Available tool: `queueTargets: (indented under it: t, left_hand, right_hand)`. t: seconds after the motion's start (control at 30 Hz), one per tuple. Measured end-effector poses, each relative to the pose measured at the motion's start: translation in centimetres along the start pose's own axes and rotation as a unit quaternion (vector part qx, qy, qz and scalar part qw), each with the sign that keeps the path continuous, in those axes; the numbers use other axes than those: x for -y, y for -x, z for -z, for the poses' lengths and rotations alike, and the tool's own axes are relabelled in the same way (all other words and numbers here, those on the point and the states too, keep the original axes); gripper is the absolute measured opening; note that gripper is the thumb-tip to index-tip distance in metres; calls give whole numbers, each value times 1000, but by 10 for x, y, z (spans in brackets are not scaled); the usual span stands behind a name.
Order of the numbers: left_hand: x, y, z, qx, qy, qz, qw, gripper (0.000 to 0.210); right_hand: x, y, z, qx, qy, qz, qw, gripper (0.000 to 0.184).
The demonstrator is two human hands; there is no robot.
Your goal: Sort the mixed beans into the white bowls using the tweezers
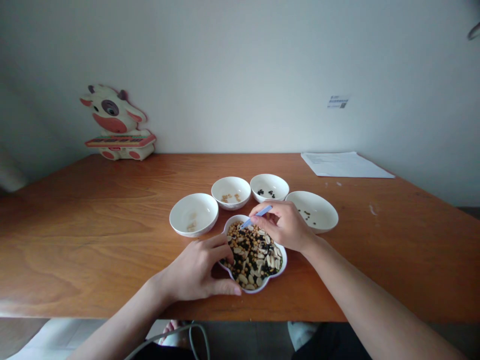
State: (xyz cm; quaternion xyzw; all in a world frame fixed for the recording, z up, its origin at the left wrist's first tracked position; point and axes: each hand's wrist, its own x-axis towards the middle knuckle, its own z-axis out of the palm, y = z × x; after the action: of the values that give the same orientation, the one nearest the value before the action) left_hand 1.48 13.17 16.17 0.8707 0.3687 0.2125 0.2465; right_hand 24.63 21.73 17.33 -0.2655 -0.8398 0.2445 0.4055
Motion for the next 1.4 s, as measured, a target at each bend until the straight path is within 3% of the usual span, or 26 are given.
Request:
queueTargets:
  t: [0.6, 1.4]
  left_hand:
    - [1, 0, -1, -4, -1, -7, 1000, 40]
    - [1, 0, 0, -12, -5, -12, 1000, 43]
  right_hand:
    - [-3, 1, 5, 16, 15, 54, 998, 18]
    - [-3, 0, 4, 34, 29, 59, 997, 19]
